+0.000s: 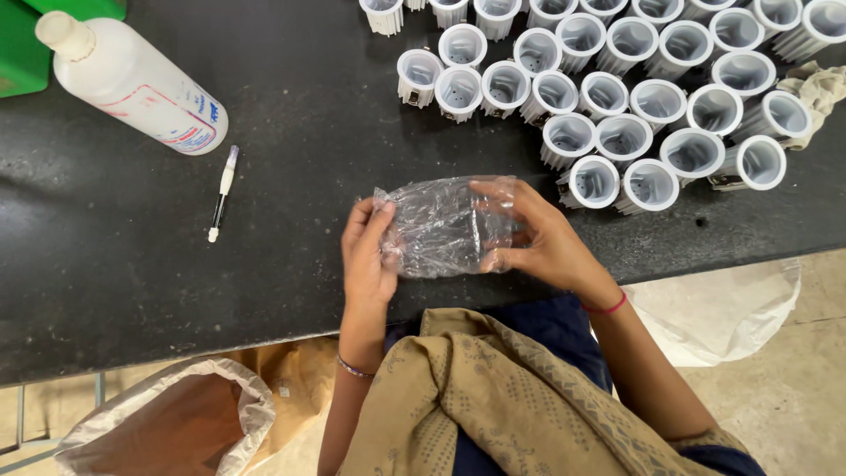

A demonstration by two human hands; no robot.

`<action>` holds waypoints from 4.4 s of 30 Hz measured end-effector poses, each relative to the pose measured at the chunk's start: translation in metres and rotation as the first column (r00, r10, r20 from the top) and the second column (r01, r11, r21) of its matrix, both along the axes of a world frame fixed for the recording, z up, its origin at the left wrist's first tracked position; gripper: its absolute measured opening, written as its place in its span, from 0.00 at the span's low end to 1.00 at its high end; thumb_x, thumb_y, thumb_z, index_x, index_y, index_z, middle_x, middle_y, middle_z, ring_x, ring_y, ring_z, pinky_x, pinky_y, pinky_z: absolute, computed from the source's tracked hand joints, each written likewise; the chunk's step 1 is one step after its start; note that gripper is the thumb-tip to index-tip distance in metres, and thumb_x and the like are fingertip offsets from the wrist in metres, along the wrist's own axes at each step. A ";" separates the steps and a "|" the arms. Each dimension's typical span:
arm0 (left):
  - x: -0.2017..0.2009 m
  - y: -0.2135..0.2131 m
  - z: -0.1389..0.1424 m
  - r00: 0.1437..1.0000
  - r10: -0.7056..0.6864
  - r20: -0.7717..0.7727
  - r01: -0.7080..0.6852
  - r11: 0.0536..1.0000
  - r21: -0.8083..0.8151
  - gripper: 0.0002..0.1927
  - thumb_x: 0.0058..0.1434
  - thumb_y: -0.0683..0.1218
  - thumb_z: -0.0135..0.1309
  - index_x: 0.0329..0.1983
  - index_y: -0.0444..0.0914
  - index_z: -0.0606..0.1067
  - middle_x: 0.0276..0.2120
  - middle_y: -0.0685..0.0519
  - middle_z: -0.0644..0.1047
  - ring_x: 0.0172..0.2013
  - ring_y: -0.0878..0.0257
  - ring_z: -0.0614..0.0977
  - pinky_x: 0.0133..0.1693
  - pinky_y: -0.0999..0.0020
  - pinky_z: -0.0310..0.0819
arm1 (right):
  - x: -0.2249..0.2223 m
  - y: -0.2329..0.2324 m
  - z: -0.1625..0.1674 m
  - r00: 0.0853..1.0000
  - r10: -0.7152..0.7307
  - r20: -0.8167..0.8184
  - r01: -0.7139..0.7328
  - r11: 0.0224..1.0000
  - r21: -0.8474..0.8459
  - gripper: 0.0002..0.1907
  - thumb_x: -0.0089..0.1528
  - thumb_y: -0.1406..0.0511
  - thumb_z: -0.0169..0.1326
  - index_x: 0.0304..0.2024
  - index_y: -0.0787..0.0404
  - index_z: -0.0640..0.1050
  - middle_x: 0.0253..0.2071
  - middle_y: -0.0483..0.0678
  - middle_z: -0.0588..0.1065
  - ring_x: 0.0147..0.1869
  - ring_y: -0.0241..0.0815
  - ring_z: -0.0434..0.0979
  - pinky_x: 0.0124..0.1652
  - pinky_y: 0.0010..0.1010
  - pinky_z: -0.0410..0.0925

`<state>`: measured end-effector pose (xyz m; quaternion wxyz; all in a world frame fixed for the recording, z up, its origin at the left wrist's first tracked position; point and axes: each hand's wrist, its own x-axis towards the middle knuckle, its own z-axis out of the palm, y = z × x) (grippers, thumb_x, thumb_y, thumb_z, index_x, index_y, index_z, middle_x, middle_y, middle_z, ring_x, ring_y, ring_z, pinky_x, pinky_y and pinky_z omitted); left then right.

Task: The person sits at a work table and packs small white plastic components into clear plastic bags one at a time, pressing each item into a bag and setting the bagged item with the pile of finished pieces. The person repeats this packing cycle continuously across the episode.

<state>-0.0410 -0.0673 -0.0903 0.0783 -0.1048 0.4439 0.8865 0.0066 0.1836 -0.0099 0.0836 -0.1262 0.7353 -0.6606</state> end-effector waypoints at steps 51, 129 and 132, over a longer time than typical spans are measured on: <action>0.032 0.078 0.105 0.733 -0.590 -0.339 -0.335 0.121 -0.935 0.24 0.60 0.33 0.49 0.60 0.34 0.75 0.59 0.47 0.76 0.54 0.48 0.77 0.52 0.56 0.74 | 0.015 0.019 -0.072 0.927 0.066 0.368 0.153 0.830 -0.537 0.11 0.72 0.64 0.49 0.50 0.65 0.74 0.38 0.45 0.77 0.39 0.32 0.77 0.40 0.24 0.71; 0.029 0.065 0.031 0.972 -0.177 -0.157 0.192 0.978 0.085 0.30 0.67 0.48 0.53 0.69 0.38 0.59 0.58 0.47 0.71 0.57 0.57 0.75 0.58 0.60 0.71 | 0.028 -0.032 -0.017 0.844 -0.184 -0.504 0.319 0.927 0.197 0.25 0.65 0.66 0.57 0.63 0.66 0.70 0.62 0.61 0.70 0.66 0.60 0.70 0.63 0.47 0.63; 0.033 0.072 0.035 0.975 -0.124 -0.185 0.131 0.991 0.026 0.27 0.72 0.50 0.48 0.70 0.37 0.59 0.59 0.46 0.70 0.58 0.56 0.74 0.58 0.59 0.70 | 0.036 -0.033 -0.015 0.832 -0.151 -0.533 0.336 0.902 0.269 0.29 0.64 0.63 0.60 0.64 0.66 0.68 0.64 0.63 0.68 0.70 0.63 0.65 0.67 0.53 0.54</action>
